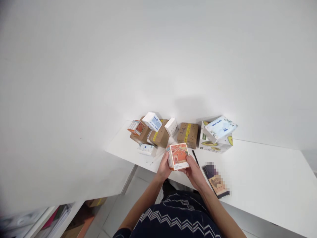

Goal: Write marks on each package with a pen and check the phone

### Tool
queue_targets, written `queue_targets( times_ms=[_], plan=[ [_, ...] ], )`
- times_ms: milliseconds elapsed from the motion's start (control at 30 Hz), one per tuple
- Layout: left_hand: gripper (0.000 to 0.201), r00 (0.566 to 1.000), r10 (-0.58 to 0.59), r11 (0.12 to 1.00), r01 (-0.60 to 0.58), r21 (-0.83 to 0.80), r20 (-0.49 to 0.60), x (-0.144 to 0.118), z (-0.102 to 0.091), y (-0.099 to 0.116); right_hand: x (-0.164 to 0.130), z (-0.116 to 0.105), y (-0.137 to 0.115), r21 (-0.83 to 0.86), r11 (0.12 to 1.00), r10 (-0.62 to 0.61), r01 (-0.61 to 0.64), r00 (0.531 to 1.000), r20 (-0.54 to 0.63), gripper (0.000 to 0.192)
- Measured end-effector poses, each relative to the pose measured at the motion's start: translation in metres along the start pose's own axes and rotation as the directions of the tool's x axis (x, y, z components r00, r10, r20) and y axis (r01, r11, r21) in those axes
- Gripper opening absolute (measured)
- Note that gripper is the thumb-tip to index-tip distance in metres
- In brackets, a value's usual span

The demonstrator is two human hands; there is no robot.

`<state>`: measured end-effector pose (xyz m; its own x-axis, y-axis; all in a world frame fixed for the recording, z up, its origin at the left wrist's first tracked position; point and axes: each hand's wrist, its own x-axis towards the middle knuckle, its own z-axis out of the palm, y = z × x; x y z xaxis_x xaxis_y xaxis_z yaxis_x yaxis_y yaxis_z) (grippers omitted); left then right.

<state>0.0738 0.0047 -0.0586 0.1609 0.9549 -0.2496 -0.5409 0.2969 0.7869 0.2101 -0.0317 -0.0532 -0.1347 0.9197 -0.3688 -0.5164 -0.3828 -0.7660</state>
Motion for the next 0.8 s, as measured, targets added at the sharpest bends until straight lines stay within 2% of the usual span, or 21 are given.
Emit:
queue_targets(
  times_ms=[133, 233, 333, 433, 567, 633, 700, 800],
  plan=[
    [0.068, 0.988, -0.149, 0.988, 0.151, -0.045, 0.035, -0.004, 0.008, 0.001, -0.008, 0.009, -0.006, 0.023, 1.0, -0.02, 0.019, 0.998, 0.051, 0.05],
    [0.072, 0.986, -0.163, 0.984, 0.164, -0.062, 0.023, -0.007, 0.012, 0.008, -0.013, 0.013, -0.008, 0.019, 0.997, -0.082, 0.08, 0.988, 0.131, 0.051],
    [0.075, 0.983, -0.181, 0.979, 0.184, -0.087, 0.039, -0.011, 0.018, 0.017, -0.016, 0.011, -0.007, -0.1, 0.983, -0.139, 0.155, 0.979, 0.148, 0.056],
    [0.077, 0.982, -0.178, 0.977, 0.184, -0.109, 0.062, -0.015, 0.025, 0.025, -0.016, 0.005, -0.006, -0.296, 0.93, -0.196, 0.218, 0.975, 0.103, 0.058],
    [0.071, 0.976, -0.203, 0.963, 0.214, -0.166, 0.083, -0.02, 0.032, 0.035, -0.016, 0.002, -0.01, -0.518, 0.804, -0.32, 0.293, 0.946, 0.038, 0.053],
    [0.07, 0.959, -0.258, 0.938, 0.277, -0.207, 0.118, -0.021, 0.032, 0.037, -0.017, 0.004, -0.013, -0.558, 0.775, -0.369, 0.297, 0.929, -0.018, 0.05],
    [0.069, 0.95, -0.297, 0.927, 0.311, -0.212, 0.095, -0.022, 0.033, 0.038, -0.018, 0.005, -0.014, -0.552, 0.782, -0.396, 0.29, 0.915, -0.079, 0.047],
    [0.06, 0.974, -0.224, 0.964, 0.217, -0.154, -0.031, -0.023, 0.036, 0.037, -0.019, 0.004, -0.012, -0.536, 0.787, -0.424, 0.307, 0.899, -0.108, 0.049]
  ],
)
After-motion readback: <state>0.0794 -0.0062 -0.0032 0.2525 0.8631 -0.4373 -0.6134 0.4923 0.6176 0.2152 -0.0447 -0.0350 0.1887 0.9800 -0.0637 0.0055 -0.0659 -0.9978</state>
